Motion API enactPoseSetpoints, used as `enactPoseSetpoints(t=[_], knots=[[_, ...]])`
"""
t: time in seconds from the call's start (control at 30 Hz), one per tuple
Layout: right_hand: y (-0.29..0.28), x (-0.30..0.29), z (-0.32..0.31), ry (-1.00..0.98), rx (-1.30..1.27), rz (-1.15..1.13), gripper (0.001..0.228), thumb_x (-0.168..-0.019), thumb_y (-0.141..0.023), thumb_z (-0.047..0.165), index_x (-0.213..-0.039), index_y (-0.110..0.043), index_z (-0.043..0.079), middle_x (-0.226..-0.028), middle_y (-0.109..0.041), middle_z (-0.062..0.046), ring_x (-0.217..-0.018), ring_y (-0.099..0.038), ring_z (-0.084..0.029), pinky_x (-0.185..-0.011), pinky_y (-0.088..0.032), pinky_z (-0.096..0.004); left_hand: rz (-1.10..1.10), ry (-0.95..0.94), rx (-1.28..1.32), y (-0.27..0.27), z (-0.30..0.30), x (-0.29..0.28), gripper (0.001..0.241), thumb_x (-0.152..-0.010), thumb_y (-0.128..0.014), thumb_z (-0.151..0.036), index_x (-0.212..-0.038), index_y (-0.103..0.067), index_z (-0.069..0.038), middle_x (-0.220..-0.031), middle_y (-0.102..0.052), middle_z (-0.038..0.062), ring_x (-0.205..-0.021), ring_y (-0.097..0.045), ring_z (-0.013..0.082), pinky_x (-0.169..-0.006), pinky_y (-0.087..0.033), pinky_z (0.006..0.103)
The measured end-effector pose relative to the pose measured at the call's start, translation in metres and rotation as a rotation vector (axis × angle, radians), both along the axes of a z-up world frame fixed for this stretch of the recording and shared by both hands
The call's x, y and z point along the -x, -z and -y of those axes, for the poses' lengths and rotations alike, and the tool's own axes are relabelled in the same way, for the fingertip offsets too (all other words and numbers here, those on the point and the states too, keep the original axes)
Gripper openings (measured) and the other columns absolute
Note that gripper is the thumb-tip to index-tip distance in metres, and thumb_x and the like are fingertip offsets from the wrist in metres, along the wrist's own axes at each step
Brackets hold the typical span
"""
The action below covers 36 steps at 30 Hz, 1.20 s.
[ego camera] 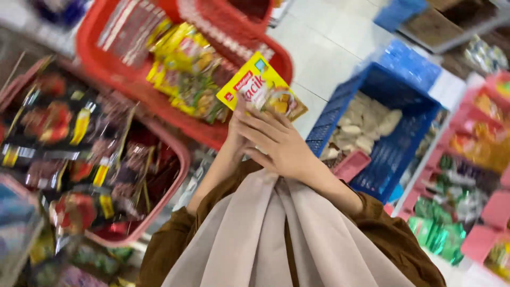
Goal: The person takes seasoning packets from organizer bins on a shelf, turns them over by hand, and places them into a basket.
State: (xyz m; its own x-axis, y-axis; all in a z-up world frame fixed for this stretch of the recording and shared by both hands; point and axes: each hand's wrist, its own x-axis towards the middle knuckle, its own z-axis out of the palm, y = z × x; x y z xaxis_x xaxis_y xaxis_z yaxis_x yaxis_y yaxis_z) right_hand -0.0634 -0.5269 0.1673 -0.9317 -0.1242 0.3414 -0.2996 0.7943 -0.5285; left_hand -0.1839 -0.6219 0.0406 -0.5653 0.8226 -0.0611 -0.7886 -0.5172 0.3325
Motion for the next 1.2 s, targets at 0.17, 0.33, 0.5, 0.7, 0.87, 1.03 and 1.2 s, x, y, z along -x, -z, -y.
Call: enactPoseSetpoints(t=[0.17, 0.33, 0.5, 0.7, 0.87, 1.03, 1.2], knots=[[0.051, -0.004, -0.062, 0.364, -0.284, -0.197, 0.067, -0.091, -0.057, 0.055, -0.148, -0.053, 0.021, -0.156, -0.047, -0.01, -0.144, -0.045, -0.032, -0.116, -0.021, -0.063, 0.001, 0.182, 0.052, -0.001, -0.042, -0.033, 0.059, -0.105, -0.039, -0.045, -0.158, -0.035, -0.019, -0.158, -0.048, 0.003, -0.145, -0.05, 0.0253, -0.123, -0.037, 0.0506], [0.113, -0.082, -0.157, 0.776, 0.337, -0.046, 0.076, -0.113, -0.03, 0.069, -0.163, -0.038, 0.012, -0.163, -0.048, -0.015, -0.15, -0.047, -0.035, -0.127, -0.035, -0.046, 0.084, 0.427, 0.193, -0.004, -0.094, -0.053, 0.064, -0.107, -0.039, -0.053, -0.152, -0.044, -0.007, -0.15, -0.054, 0.016, -0.137, -0.055, 0.0347, -0.119, -0.04, 0.0538], [0.147, -0.207, -0.183, 0.798, 1.137, -0.101, 0.057, -0.113, -0.04, 0.035, -0.164, -0.035, 0.01, -0.15, -0.064, -0.016, -0.131, -0.062, -0.023, -0.117, -0.044, -0.038, 0.001, 0.654, 0.285, 0.008, -0.171, -0.101, 0.057, -0.106, -0.047, -0.044, -0.147, -0.049, -0.004, -0.145, -0.059, 0.019, -0.132, -0.059, 0.0359, -0.117, -0.045, 0.0511], [0.14, -0.324, -0.181, 0.992, 1.273, -0.102, 0.068, -0.101, -0.063, 0.006, -0.161, -0.032, 0.01, -0.123, -0.067, -0.014, -0.113, -0.063, -0.016, -0.095, -0.053, -0.032, -0.079, 0.896, 0.479, 0.054, -0.262, -0.218, 0.042, -0.105, -0.059, -0.024, -0.139, -0.054, 0.001, -0.131, -0.066, 0.017, -0.119, -0.065, 0.0308, -0.107, -0.052, 0.0469], [0.145, -0.404, -0.211, 1.281, 1.123, -0.52, 0.068, -0.102, -0.061, 0.001, -0.161, -0.029, 0.012, -0.141, -0.053, -0.004, -0.125, -0.057, -0.013, -0.104, -0.049, -0.03, -0.504, 1.11, 0.425, 0.061, -0.318, -0.329, 0.04, -0.098, -0.063, -0.011, -0.135, -0.056, 0.0, -0.128, -0.068, 0.012, -0.115, -0.067, 0.0224, -0.098, -0.055, 0.04], [0.126, -0.488, -0.226, 1.672, 0.763, -0.294, 0.049, -0.09, -0.07, -0.002, -0.137, -0.065, 0.009, -0.121, -0.067, -0.006, -0.093, -0.062, -0.014, -0.082, -0.052, -0.027, -1.286, 1.076, 0.381, 0.044, -0.386, -0.415, 0.045, -0.096, -0.069, -0.009, -0.138, -0.055, -0.004, -0.106, -0.066, 0.016, -0.085, -0.059, 0.0281, -0.075, -0.05, 0.0439], [0.153, -0.571, -0.264, 1.932, 0.545, -0.29, 0.034, -0.084, -0.08, 0.008, -0.118, -0.076, 0.007, -0.103, -0.073, -0.012, -0.088, -0.069, -0.018, -0.08, -0.054, -0.03, -1.601, 0.748, -0.058, 0.042, -0.452, -0.499, 0.058, -0.086, -0.066, -0.003, -0.141, -0.048, -0.003, -0.126, -0.056, 0.019, -0.105, -0.064, 0.0309, -0.088, -0.056, 0.0388]])
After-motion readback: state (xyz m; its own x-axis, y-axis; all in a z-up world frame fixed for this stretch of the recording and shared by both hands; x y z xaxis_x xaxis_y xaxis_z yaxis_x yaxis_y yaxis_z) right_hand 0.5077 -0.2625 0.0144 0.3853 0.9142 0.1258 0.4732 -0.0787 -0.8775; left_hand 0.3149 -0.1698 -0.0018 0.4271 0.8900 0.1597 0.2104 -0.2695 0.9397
